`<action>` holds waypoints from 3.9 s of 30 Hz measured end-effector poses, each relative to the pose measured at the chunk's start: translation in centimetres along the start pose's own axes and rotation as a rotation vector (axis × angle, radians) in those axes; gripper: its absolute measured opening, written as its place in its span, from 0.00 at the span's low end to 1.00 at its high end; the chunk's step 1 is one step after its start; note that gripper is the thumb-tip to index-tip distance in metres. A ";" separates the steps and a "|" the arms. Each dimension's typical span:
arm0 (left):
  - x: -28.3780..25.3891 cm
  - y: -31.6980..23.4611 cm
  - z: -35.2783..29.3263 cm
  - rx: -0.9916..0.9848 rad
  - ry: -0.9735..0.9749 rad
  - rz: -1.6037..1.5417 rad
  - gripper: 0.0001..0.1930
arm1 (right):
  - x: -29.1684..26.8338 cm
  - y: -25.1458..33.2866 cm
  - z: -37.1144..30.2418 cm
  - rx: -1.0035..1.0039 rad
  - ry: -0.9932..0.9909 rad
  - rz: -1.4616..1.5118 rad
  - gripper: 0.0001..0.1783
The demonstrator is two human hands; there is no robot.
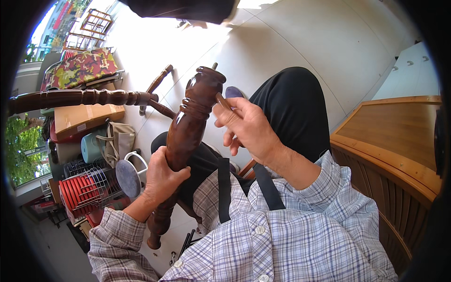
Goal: The person assembles wooden furniture parts by hand, inserting a dowel into a turned wooden leg and then attaching a crosspiece to the leg. The person handles the wooden leg, dowel, and crosspiece, aligning and fitting them together.
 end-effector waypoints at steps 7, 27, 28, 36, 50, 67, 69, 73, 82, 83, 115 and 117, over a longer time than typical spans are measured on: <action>0.3 0.1 0.0 0.038 -0.011 0.042 0.25 | -0.2 -0.4 0.4 0.071 0.018 0.110 0.16; 0.2 -0.1 0.3 0.053 0.001 0.052 0.24 | 0.0 -1.2 -1.0 0.116 0.026 0.220 0.20; 0.2 -0.2 0.2 0.031 0.003 0.037 0.24 | 0.1 -2.0 -0.7 0.192 0.097 0.545 0.18; 0.2 -0.4 0.2 0.006 0.006 0.003 0.24 | -0.4 -0.6 -0.8 0.097 -0.064 0.018 0.26; 0.3 -0.4 0.2 -0.022 0.021 0.022 0.23 | 0.5 -2.4 0.1 0.122 0.065 0.683 0.08; 0.3 -0.4 0.3 -0.018 0.026 0.040 0.24 | -0.6 -1.3 0.7 0.156 0.037 0.120 0.16; 0.4 -0.5 0.4 0.004 0.027 0.059 0.24 | -0.9 -0.2 1.3 -0.088 -0.094 -0.384 0.20; 0.6 -0.5 0.0 0.023 0.020 0.113 0.24 | -0.6 0.3 1.7 0.110 -0.038 -0.304 0.20; 0.6 0.0 -0.1 0.027 0.014 0.055 0.24 | 1.7 -2.7 2.4 0.356 0.479 1.015 0.17; 0.6 0.0 -0.1 0.023 0.012 0.050 0.24 | 2.2 -2.7 2.5 0.375 0.532 1.150 0.17; 0.4 0.4 -0.1 -0.008 -0.010 0.007 0.23 | 0.0 -0.4 -0.3 0.090 -0.065 -0.074 0.22; 0.4 0.1 -0.1 0.000 -0.010 0.025 0.23 | -0.5 -0.3 0.4 -0.032 -0.112 -0.370 0.21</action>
Point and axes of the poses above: each hand's wrist, its own z-axis towards the middle knuckle, its own x-axis out of the palm, y = z × x, the point moved 6 cm from there along z, towards the middle knuckle, and after that the axes turned 5 degrees about x, right-handed, at the moved point
